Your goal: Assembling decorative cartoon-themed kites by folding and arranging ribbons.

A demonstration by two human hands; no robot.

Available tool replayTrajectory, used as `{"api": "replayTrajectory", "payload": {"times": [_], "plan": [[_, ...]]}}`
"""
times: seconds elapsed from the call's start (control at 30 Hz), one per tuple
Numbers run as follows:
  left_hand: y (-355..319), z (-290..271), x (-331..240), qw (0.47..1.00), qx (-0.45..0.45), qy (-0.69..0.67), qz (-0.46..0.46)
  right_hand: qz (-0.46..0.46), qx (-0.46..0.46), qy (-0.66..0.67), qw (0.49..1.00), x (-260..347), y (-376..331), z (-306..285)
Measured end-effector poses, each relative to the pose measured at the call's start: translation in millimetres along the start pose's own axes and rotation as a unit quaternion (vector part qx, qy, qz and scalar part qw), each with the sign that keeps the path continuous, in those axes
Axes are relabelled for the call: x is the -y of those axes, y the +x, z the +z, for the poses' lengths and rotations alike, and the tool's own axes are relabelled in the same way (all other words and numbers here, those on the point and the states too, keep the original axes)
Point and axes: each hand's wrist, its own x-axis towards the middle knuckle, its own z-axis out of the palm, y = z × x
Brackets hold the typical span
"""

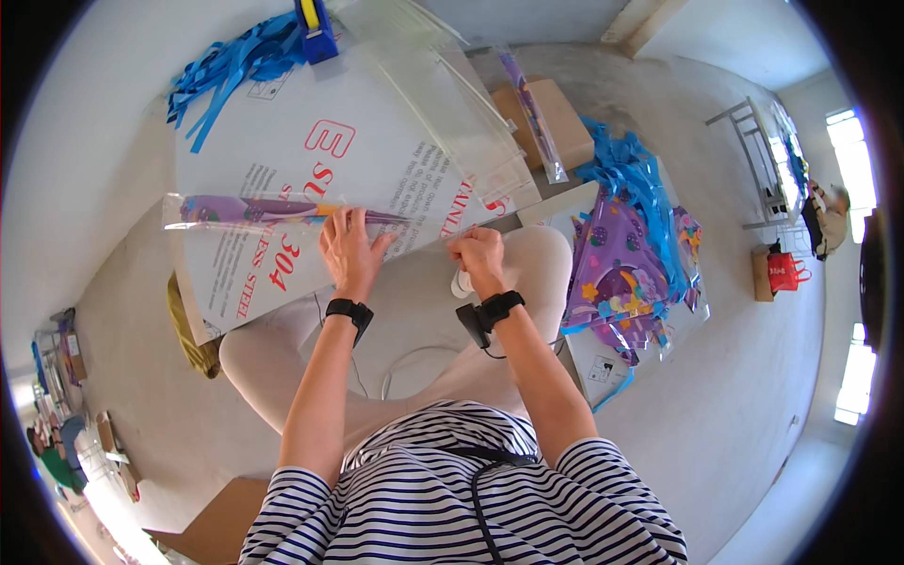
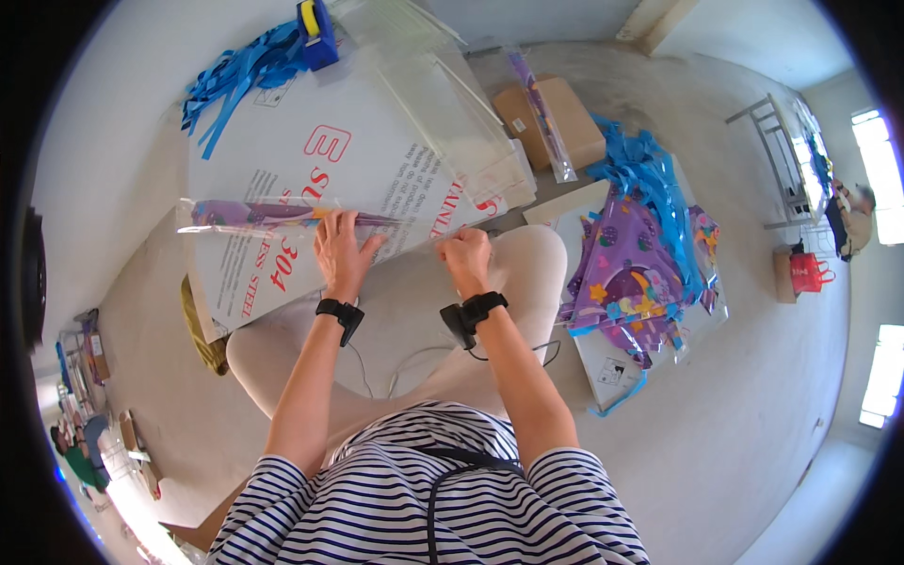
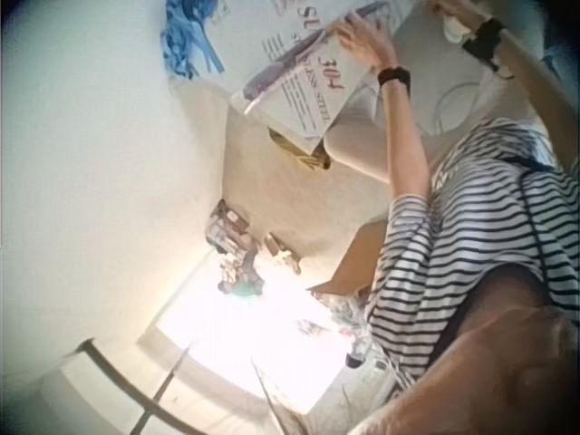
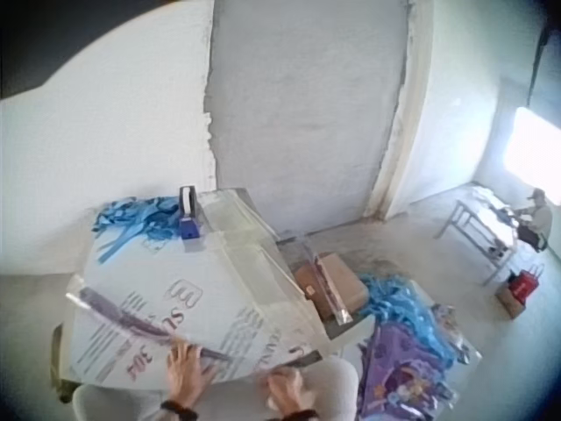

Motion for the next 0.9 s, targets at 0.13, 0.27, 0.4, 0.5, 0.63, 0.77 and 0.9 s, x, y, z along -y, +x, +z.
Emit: {"api": "replayTrajectory", "payload": {"times": [0.13,0.27,0.4,0.5,0.63,0.77,0.9], "plan": [[1,1,-3,1.000,-0.005,-0.008,-0.005,-0.008,0.040,0.071,0.997,-5,3,-8],[0,2,-1,1.000,0.000,0.006,0.000,0.012,0.046,0.118,0.992,-6,3,-10],[-2,4,3,0.999,-0.019,-0.027,0.017,0.008,0.043,0.110,0.993,-5,3,-11],[-5,3,6,0.998,-0.022,-0.044,0.030,0.007,0.051,0.115,0.992,-5,3,-13],[-8,1,7,0.997,-0.025,-0.048,0.056,0.006,0.064,0.133,0.989,-3,2,-16],[-7,-2,7,0.997,-0.021,-0.045,0.066,0.006,0.059,0.123,0.991,0,-1,-18],[-7,-5,5,0.997,-0.015,-0.044,0.060,-0.042,-0.021,0.055,0.997,0,1,-23]]}}
